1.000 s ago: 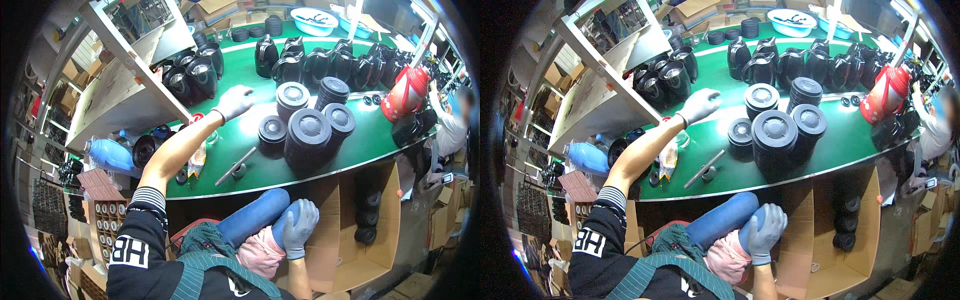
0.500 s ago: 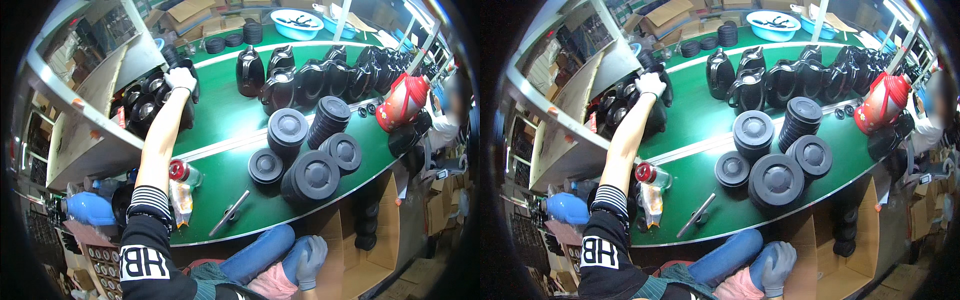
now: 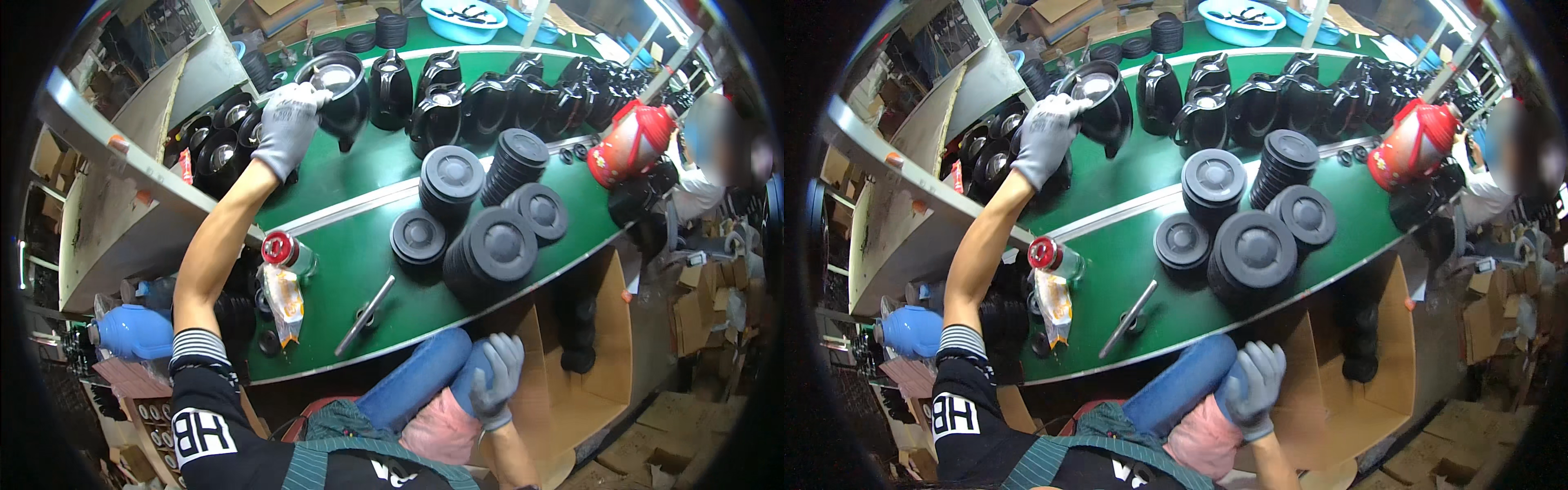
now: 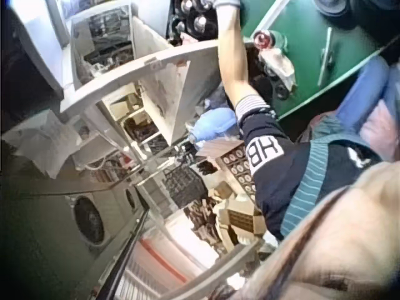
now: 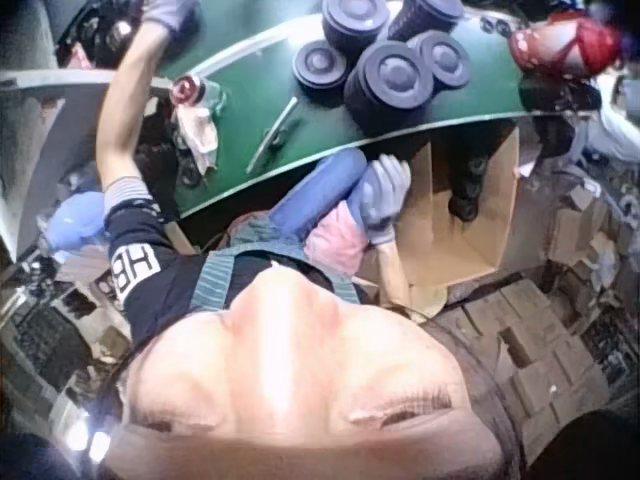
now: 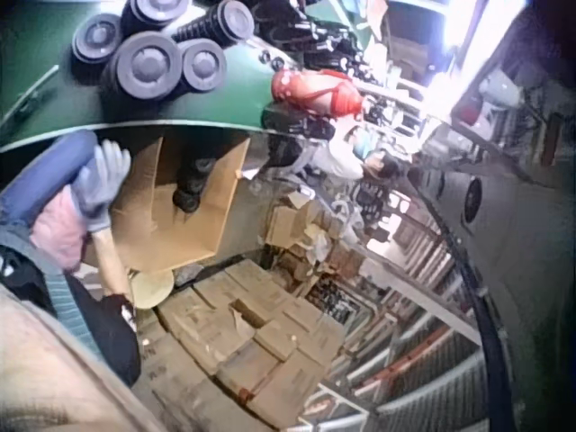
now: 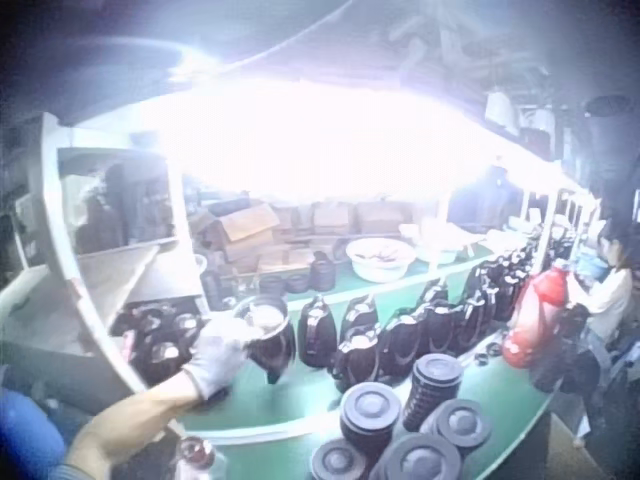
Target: The person sits on the floor at a low green table and repeatedly picks up black ceramic pots and gray lids. They place each lid onto a pot, rotate the assembly to check fit, and set the completed unit aside on the table. The process continues with multiple pots and lids.
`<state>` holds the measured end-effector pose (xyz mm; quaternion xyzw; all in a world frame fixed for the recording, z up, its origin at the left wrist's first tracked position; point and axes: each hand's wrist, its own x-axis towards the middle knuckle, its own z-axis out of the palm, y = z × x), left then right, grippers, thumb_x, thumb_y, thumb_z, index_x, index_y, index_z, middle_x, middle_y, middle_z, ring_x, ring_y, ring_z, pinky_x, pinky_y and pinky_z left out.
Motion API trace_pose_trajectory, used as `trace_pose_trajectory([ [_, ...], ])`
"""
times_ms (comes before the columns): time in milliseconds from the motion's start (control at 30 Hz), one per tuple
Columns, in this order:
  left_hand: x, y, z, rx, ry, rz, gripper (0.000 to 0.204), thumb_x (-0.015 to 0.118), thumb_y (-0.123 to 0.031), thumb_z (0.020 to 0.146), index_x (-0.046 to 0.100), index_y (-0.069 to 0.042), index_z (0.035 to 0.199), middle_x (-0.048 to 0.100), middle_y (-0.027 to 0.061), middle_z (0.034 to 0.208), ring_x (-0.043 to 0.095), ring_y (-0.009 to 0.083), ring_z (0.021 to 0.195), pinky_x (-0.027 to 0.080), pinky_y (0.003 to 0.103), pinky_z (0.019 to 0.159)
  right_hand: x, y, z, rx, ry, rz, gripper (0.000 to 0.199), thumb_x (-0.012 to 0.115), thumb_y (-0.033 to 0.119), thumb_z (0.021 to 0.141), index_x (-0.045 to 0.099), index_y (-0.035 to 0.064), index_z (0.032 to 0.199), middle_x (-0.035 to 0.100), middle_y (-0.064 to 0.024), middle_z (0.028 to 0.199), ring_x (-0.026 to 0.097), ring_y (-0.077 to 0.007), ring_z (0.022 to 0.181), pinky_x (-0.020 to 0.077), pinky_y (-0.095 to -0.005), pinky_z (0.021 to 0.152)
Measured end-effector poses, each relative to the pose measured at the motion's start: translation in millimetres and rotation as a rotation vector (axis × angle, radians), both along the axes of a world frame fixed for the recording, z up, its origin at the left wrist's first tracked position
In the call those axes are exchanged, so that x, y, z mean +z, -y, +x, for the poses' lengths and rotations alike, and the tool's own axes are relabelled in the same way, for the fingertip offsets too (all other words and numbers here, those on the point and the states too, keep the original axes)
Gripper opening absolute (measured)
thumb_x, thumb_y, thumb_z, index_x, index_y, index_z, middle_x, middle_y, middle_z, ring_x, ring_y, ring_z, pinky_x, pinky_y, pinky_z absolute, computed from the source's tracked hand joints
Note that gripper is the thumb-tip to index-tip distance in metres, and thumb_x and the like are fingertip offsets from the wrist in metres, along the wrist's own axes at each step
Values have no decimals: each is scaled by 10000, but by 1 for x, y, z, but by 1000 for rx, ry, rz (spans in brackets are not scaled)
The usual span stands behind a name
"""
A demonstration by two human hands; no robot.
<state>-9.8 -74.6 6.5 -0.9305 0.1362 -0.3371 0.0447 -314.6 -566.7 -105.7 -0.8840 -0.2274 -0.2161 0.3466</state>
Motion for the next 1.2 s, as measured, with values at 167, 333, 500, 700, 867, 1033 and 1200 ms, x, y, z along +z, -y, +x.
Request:
trace_pose_trajectory([
  [167,90,76,-180,-248,-104,1,208,736,-95,861,756,-144,1062,682,62,951,682,280,951,559,426,878,122,-90,51,363,226,38,645,817,291,928,605,94,1505,559,-184,1577,555,-423,1445,382,-652,1216],
  [333,123,115,-326,-441,-349,71,201,736,-144,842,725,-138,1043,661,63,954,683,279,964,570,423,910,159,-126,22,512,185,-140,544,845,260,850,629,110,1326,571,-161,1518,522,-387,1450,421,-641,1116],
  [500,97,119,-400,-600,-381,-475,447,813,-62,841,737,-130,1276,714,119,1212,696,343,1180,548,482,1076,127,-88,-57,604,-54,28,422,895,169,784,657,99,1125,653,-146,1432,611,-380,1357,465,-564,1094],
  [700,-100,68,-457,-216,-671,-1218,704,746,-15,946,507,0,1608,624,147,1534,585,262,1436,432,405,1243,121,-61,-118,329,-122,403,489,981,59,720,723,48,1136,703,-192,1433,721,-336,1268,594,-413,1026],
  [867,-71,140,-448,-590,-624,-1588,805,845,-160,904,488,40,1598,638,177,1514,637,238,1362,505,392,1178,125,-76,-132,408,-176,460,472,971,8,742,701,34,1128,681,-224,1464,736,-312,1239,595,-429,1040],
  [1033,-113,113,-435,-480,-761,-1632,758,836,-157,902,517,38,1561,653,180,1477,653,250,1330,516,396,1157,152,-69,-84,497,-490,181,417,862,45,835,744,15,1235,729,-205,1328,751,-310,1177,594,-403,1014],
  [1200,-132,108,-425,-451,-854,-1653,712,827,-154,900,545,35,1525,669,183,1440,668,263,1299,528,400,1136,114,-53,118,-257,158,-278,1133,845,674,793,422,66,1651,475,-330,1549,394,-518,1500,282,-683,1227],
])
